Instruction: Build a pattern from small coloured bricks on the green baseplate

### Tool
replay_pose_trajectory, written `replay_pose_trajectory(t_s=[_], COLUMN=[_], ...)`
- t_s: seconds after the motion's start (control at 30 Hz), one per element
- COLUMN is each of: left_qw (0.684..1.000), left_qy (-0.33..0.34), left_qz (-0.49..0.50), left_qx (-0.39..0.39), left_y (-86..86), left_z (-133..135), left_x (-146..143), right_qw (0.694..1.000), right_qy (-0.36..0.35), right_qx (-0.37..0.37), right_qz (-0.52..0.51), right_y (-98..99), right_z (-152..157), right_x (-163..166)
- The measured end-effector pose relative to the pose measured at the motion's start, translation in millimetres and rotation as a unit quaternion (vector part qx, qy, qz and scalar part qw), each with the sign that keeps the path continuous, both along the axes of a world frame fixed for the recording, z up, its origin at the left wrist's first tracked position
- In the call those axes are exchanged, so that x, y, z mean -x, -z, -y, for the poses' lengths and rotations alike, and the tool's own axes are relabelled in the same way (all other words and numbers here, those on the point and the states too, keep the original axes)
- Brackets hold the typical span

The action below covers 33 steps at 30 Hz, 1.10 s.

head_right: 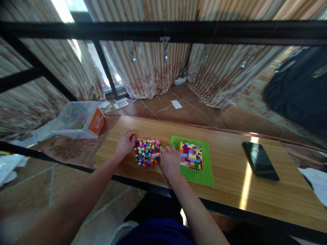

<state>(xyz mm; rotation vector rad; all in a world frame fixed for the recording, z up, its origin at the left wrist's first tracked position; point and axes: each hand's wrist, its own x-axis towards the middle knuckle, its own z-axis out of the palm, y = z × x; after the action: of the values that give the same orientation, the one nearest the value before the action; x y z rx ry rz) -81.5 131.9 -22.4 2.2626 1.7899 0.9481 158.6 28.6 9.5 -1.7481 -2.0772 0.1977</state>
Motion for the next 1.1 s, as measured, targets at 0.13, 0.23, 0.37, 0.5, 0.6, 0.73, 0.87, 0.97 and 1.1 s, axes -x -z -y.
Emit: replay_pose_trajectory(t_s=[0.13, 0.23, 0.37, 0.5, 0.6, 0.73, 0.87, 0.97, 1.1], left_qw=[1.000, 1.000, 1.000, 1.000, 1.000, 1.000, 1.000, 1.000, 1.000], left_qy=[0.001, 0.002, 0.005, 0.007, 0.011, 0.004, 0.009, 0.010, 0.004], left_qz=[0.003, 0.002, 0.001, 0.000, -0.002, -0.001, 0.002, 0.002, 0.000], left_qx=[0.002, -0.001, -0.003, -0.004, -0.004, -0.006, -0.001, 0.004, 0.005], left_y=[0.7, 0.0, -1.5, -2.4, -2.6, -2.4, -2.3, -2.1, -2.2], left_z=[0, 1, 1, 1, 1, 1, 1, 1, 0], left_x=[0, 0, 0, 0, 0, 0, 0, 0, 0], right_qw=[0.994, 0.980, 0.965, 0.963, 0.967, 0.976, 0.981, 0.985, 0.984], right_qy=[0.025, 0.065, 0.120, 0.171, 0.190, 0.181, 0.164, 0.150, 0.156], right_qx=[-0.005, -0.001, 0.002, -0.002, -0.023, -0.025, -0.020, -0.020, -0.020], right_qz=[-0.109, -0.188, -0.235, -0.209, -0.169, -0.120, -0.103, -0.086, -0.085], right_y=[-9.9, -19.3, -26.1, -24.0, -20.2, -14.9, -11.2, -10.3, -9.6], right_z=[9, 17, 24, 22, 14, 4, -3, -6, -7], right_x=[-5, -15, -38, -64, -79, -88, -85, -82, -80])
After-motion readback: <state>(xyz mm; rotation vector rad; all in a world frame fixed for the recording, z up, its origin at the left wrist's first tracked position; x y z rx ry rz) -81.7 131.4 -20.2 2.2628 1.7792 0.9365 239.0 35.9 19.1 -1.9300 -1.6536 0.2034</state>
